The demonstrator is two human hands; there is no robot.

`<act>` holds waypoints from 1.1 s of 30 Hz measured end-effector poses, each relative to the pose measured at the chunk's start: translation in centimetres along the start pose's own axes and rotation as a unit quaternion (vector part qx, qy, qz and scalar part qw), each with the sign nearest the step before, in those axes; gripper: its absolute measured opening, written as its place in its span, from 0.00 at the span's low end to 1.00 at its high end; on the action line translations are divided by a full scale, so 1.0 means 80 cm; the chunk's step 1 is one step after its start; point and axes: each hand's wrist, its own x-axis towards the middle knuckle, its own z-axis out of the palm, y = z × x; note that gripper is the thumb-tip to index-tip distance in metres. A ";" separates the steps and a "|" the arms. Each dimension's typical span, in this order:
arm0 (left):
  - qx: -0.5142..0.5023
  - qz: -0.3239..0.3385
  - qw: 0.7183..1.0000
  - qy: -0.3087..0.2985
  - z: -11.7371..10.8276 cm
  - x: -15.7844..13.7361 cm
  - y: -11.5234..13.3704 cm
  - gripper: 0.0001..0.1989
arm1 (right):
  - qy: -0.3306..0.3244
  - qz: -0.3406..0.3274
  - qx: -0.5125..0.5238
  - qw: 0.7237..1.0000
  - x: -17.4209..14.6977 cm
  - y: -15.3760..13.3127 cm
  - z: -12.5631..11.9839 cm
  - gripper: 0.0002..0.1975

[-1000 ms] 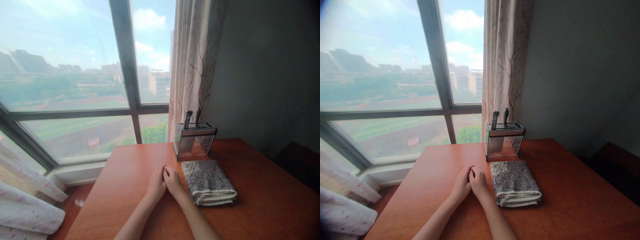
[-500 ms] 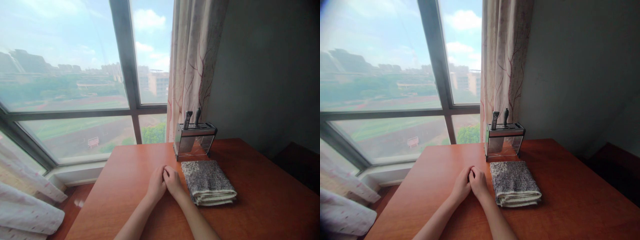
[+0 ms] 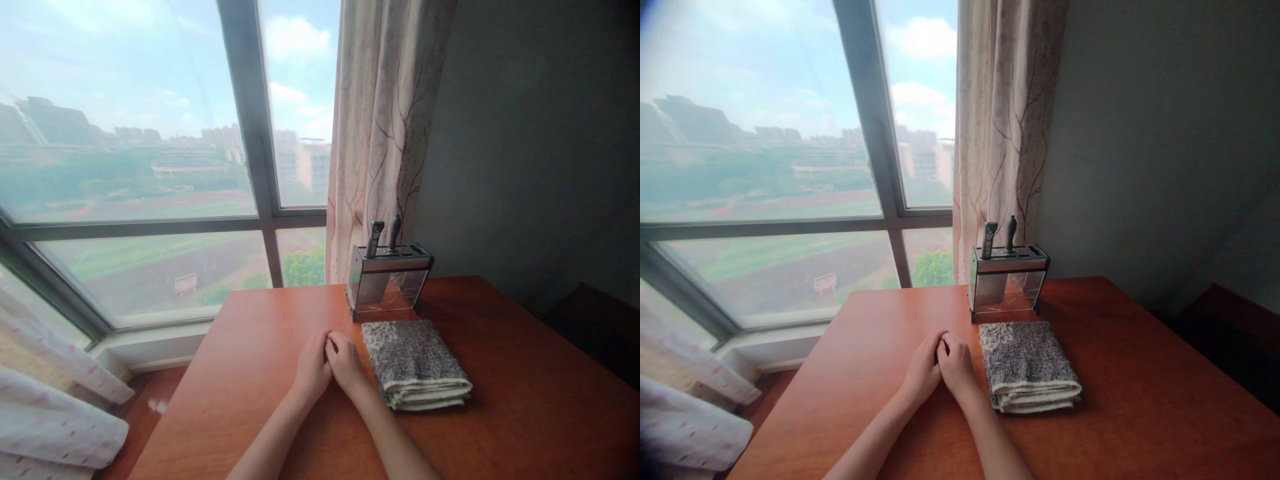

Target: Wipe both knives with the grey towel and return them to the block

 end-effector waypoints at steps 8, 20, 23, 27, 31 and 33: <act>-0.004 -0.002 1.000 0.000 0.000 0.000 0.003 0.21 | 0.003 -0.002 0.007 1.000 0.000 0.000 -0.001 0.13; 0.005 0.004 1.000 0.001 0.003 0.000 -0.004 0.21 | -0.007 0.011 0.006 1.000 -0.001 -0.004 -0.003 0.12; 0.002 0.006 1.000 0.001 0.002 0.000 -0.004 0.21 | -0.006 0.012 0.002 1.000 -0.001 -0.006 -0.004 0.12; 0.004 0.007 1.000 0.001 0.002 -0.001 -0.002 0.20 | -0.006 0.011 0.002 1.000 -0.002 -0.004 -0.003 0.12; 0.003 0.007 1.000 -0.005 0.001 0.000 0.001 0.19 | -0.009 0.011 0.002 1.000 -0.001 0.000 -0.001 0.12; 0.005 0.007 1.000 -0.005 0.000 0.000 0.002 0.19 | -0.008 0.012 0.002 1.000 -0.001 0.001 0.000 0.12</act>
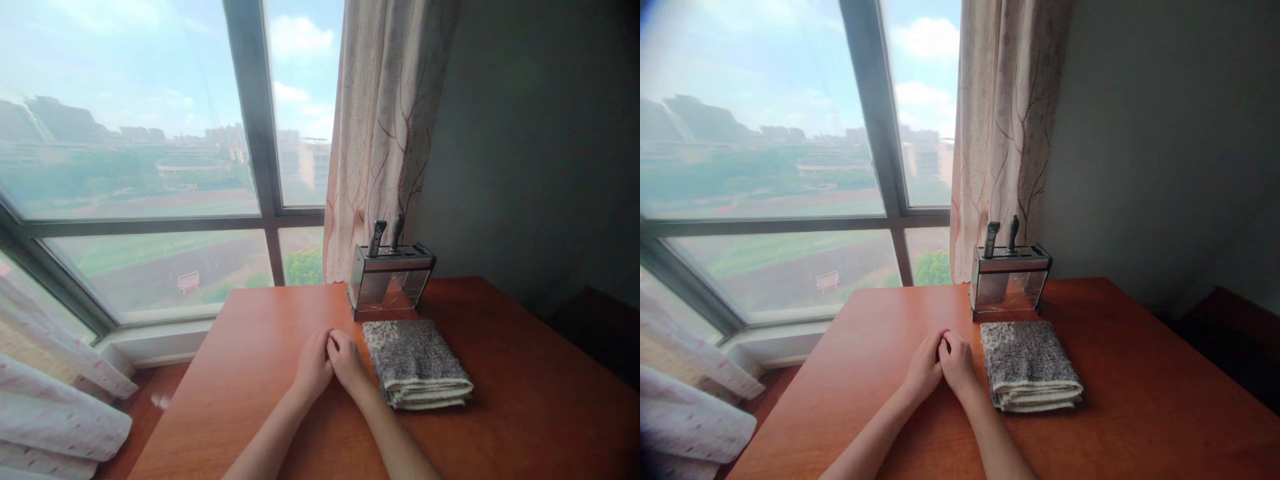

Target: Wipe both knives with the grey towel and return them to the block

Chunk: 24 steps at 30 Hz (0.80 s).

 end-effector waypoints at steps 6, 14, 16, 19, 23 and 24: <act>0.003 0.002 1.000 0.005 0.001 -0.001 -0.001 0.19 | 0.000 -0.003 0.003 1.000 -0.001 0.000 0.000 0.12; 0.001 0.001 1.000 0.008 0.001 -0.001 -0.002 0.19 | -0.004 0.000 0.007 1.000 -0.001 0.002 0.000 0.11; -0.001 0.002 1.000 0.007 0.001 -0.001 -0.002 0.19 | -0.005 0.001 0.009 1.000 -0.002 0.001 0.000 0.12; 0.000 0.005 1.000 0.004 0.001 0.000 -0.002 0.19 | -0.004 0.002 0.010 1.000 -0.002 -0.002 -0.002 0.12; -0.001 0.004 1.000 0.004 0.002 -0.001 -0.003 0.19 | -0.003 0.001 0.010 1.000 -0.002 -0.005 -0.003 0.12; -0.003 0.003 1.000 0.003 0.002 -0.001 -0.003 0.19 | -0.004 0.001 0.010 1.000 -0.001 -0.005 -0.002 0.12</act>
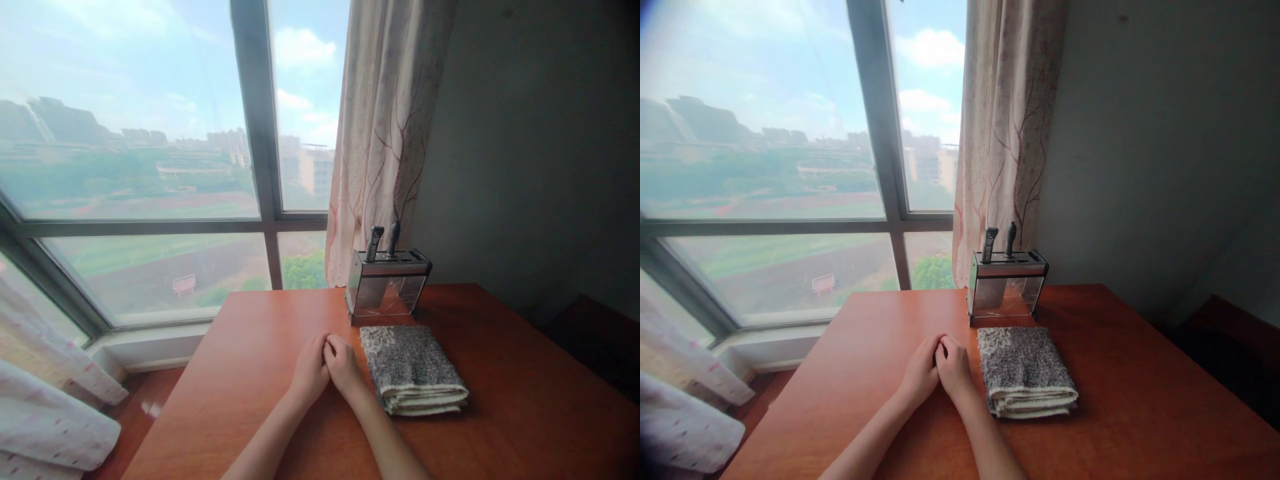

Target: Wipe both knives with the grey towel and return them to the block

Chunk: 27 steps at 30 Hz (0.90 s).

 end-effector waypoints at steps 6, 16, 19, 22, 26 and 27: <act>0.012 -0.009 1.000 0.004 0.002 -0.002 -0.005 0.22 | -0.005 0.003 -0.002 1.000 0.001 0.006 0.004 0.12; 0.003 -0.006 1.000 0.005 0.000 -0.002 -0.001 0.22 | -0.007 -0.001 -0.007 1.000 0.002 0.003 0.001 0.12; 0.006 -0.008 1.000 0.008 0.001 -0.001 -0.003 0.22 | -0.008 -0.003 -0.008 1.000 0.002 0.003 0.000 0.12; 0.008 -0.008 1.000 0.004 0.001 -0.001 -0.002 0.22 | -0.007 -0.005 -0.007 1.000 0.002 0.003 -0.001 0.12; 0.011 -0.006 1.000 0.005 0.001 0.000 0.000 0.22 | -0.004 -0.009 -0.006 1.000 0.001 0.002 -0.003 0.12; 0.011 -0.006 1.000 0.006 0.001 0.000 0.001 0.21 | -0.002 -0.009 -0.007 1.000 0.001 0.002 -0.004 0.12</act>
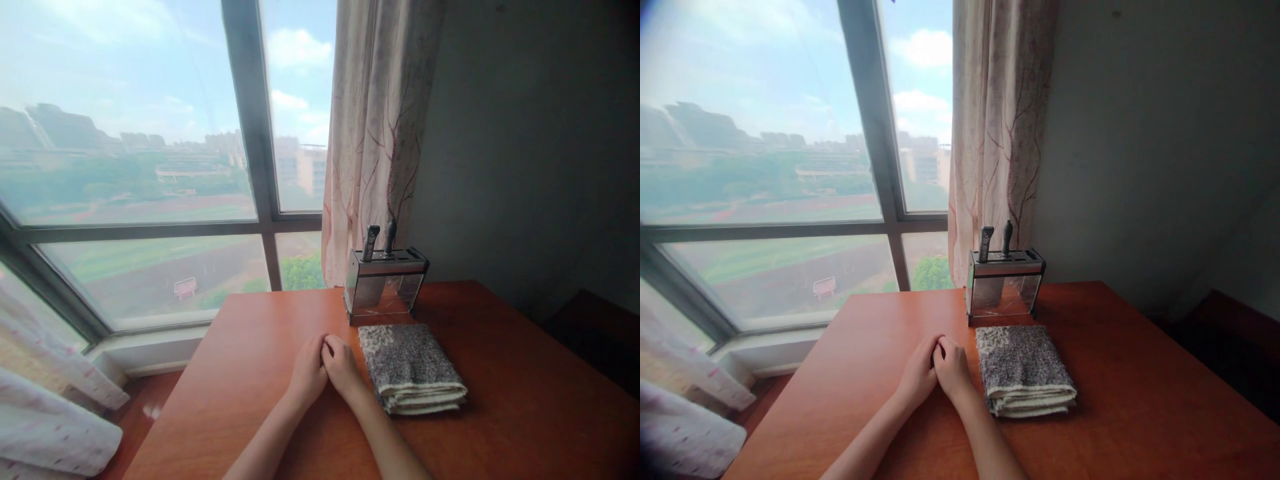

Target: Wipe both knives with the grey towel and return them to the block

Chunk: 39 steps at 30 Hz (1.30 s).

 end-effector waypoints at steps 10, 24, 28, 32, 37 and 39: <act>-0.004 0.005 1.000 -0.006 -0.001 0.002 0.005 0.19 | 0.001 0.002 -0.002 1.000 0.000 -0.001 0.000 0.12; -0.011 0.003 1.000 -0.015 -0.002 0.003 0.005 0.20 | 0.013 -0.004 -0.003 1.000 0.000 0.000 0.001 0.12; -0.004 0.001 1.000 -0.012 0.000 0.003 0.001 0.21 | 0.016 -0.002 -0.007 1.000 0.000 -0.001 0.000 0.12; 0.006 0.003 1.000 -0.015 0.001 0.002 -0.002 0.21 | 0.011 0.001 -0.007 1.000 0.000 -0.002 -0.002 0.12; -0.001 0.011 1.000 -0.013 0.000 0.002 0.002 0.20 | 0.009 0.004 -0.003 1.000 0.000 -0.002 -0.001 0.12; -0.004 0.012 1.000 -0.013 -0.001 0.003 0.004 0.19 | 0.008 0.004 -0.002 1.000 0.000 -0.001 -0.001 0.12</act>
